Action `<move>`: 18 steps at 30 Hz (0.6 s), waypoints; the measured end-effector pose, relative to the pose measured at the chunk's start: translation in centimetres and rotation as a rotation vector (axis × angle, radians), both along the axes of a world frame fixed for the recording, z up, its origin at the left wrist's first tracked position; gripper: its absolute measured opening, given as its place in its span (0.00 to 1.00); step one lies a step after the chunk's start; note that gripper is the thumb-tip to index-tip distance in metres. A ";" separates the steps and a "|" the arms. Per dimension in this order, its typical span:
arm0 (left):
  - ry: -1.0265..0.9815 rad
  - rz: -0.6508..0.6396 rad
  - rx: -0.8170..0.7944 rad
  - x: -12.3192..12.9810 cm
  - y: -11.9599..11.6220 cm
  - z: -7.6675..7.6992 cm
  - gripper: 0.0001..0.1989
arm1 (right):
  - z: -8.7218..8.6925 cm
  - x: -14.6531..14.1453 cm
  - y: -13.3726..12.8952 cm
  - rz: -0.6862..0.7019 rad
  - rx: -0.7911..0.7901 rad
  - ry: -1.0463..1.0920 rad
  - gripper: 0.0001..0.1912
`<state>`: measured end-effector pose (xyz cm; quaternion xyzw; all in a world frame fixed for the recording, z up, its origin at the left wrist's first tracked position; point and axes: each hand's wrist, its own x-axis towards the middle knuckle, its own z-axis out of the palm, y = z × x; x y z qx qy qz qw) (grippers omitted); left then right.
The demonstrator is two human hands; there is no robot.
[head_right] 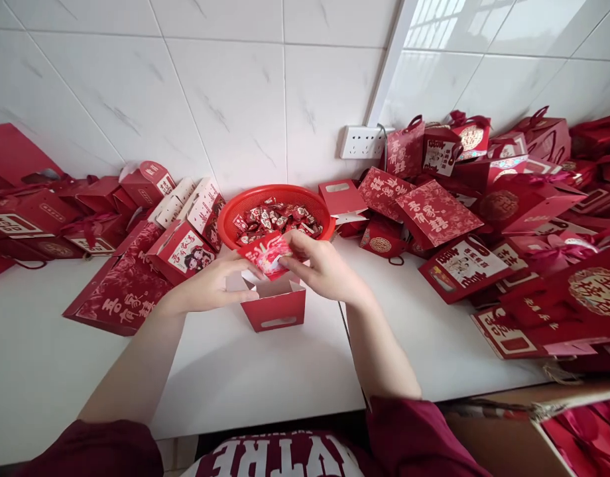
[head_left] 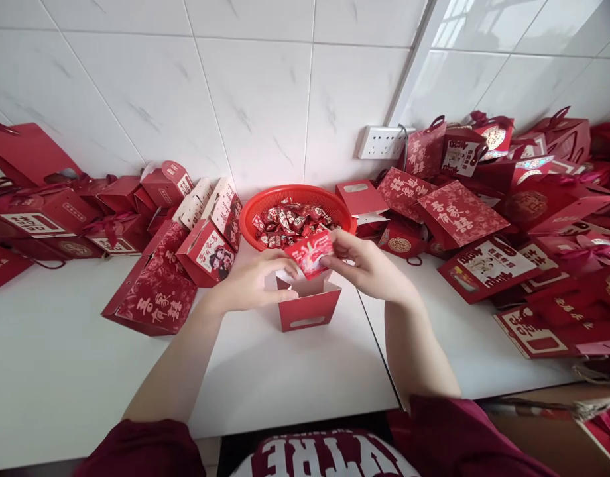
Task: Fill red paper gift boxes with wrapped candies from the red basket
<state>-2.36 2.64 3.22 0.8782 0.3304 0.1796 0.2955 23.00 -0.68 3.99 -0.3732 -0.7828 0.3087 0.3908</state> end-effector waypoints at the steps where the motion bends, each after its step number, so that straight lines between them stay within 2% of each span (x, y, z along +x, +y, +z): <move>1: -0.001 -0.002 -0.045 0.0 0.2 -0.2 0.21 | 0.2 0.2 -0.1 0.025 0.021 -0.108 0.05; 4: -0.024 0.002 -0.128 0.1 0.4 -0.5 0.29 | 1.0 0.2 0.0 0.108 0.051 -0.369 0.09; 6: -0.012 0.009 -0.134 0.1 0.3 -0.3 0.30 | 1.7 -0.2 0.3 0.160 0.038 -0.472 0.11; 9: 0.005 0.025 -0.125 0.2 0.1 0.1 0.26 | 2.4 -1.6 1.5 0.275 0.010 -0.595 0.11; 11: 0.000 -0.011 -0.148 0.4 0.1 0.3 0.22 | 2.2 -3.0 2.6 0.377 -0.032 -0.699 0.10; 15: 0.007 -0.075 -0.190 0.6 0.1 0.2 0.23 | -0.1 -5.8 5.1 0.586 -0.281 -0.909 0.11; 17: 0.025 -0.056 -0.182 0.7 0.1 0.2 0.24 | -2.0 -6.6 6.1 0.581 -0.328 -0.844 0.10; 18: 0.030 -0.047 -0.177 0.7 0.1 0.2 0.23 | -3.1 -6.8 6.6 0.517 -0.285 -0.755 0.11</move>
